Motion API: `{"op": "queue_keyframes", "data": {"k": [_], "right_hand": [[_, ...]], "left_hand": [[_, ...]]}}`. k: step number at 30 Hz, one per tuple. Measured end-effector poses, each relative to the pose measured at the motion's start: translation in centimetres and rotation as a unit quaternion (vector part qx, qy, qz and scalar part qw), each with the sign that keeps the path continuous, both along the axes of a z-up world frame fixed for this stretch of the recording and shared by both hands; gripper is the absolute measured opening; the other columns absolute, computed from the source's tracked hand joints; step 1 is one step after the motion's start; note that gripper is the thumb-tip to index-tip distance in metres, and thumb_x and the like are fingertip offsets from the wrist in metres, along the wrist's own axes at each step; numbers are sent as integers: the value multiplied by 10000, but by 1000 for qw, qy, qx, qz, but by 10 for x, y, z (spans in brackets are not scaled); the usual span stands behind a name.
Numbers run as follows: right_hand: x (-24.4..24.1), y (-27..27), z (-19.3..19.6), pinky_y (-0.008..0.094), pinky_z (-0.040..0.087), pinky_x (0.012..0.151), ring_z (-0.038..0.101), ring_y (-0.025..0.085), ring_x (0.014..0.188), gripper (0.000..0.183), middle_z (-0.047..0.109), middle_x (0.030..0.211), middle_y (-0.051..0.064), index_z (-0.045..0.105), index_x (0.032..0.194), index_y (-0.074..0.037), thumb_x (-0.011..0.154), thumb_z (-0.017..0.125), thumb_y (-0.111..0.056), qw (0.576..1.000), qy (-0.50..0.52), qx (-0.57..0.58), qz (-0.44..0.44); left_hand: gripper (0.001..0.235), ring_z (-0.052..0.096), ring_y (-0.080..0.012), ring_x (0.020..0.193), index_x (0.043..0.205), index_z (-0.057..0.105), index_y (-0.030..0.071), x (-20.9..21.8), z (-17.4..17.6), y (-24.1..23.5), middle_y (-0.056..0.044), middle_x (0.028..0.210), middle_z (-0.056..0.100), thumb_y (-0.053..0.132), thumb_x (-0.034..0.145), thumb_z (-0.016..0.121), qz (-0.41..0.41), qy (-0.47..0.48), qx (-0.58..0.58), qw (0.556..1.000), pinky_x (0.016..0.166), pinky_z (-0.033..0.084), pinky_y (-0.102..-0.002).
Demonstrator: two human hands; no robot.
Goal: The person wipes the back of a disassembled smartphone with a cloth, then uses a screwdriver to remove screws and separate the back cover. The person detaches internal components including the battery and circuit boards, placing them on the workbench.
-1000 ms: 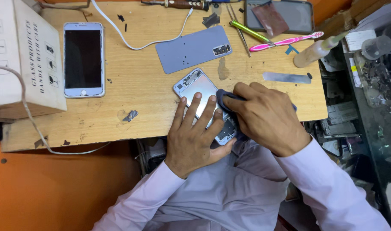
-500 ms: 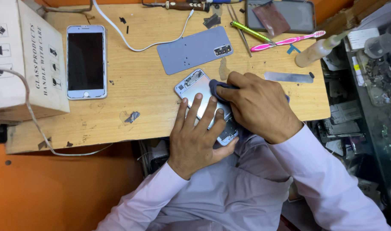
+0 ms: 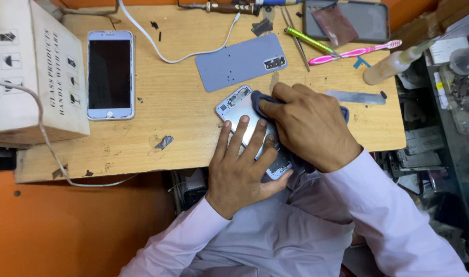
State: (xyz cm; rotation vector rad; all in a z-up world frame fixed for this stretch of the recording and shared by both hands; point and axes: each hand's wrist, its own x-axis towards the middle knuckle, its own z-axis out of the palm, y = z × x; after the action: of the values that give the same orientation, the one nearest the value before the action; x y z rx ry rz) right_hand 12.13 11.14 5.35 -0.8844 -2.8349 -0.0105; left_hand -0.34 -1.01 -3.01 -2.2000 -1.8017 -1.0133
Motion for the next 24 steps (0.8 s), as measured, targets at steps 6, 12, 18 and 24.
{"op": "queue_keyframes", "data": {"k": [6,12,18,24], "right_hand": [[46,-38,19,417,531,653,650,257,825,383,619,883,31,749,1107,-153,741,648,-102,997,-25,-66,-41],[21,-12,0,429,522,649,656,261,861,320,620,906,40,747,1119,-150,816,655,-109,999,-15,-35,-32],[22,-16,2,433,528,671,649,282,866,323,613,905,58,729,1153,-145,841,652,-113,998,8,-51,-27],[46,-36,6,441,535,676,647,283,870,392,616,916,58,719,1141,-138,763,635,-77,996,-7,-82,-39]], "left_hand": [[572,461,-412,1410,1128,702,90,0,-4,2,-168,1417,592,552,809,809,-2,-18,-2,1000,1184,334,-636],[570,468,-412,1414,1127,702,89,1,-7,0,-179,1419,594,539,795,808,-2,-14,0,1000,1191,345,-632],[576,478,-422,1387,1108,701,101,3,3,2,-190,1401,598,546,761,812,5,-19,2,1000,1174,342,-633],[585,476,-419,1397,1153,711,75,1,-7,-1,-181,1405,600,522,788,806,-6,-22,10,1000,1189,337,-619]]}}
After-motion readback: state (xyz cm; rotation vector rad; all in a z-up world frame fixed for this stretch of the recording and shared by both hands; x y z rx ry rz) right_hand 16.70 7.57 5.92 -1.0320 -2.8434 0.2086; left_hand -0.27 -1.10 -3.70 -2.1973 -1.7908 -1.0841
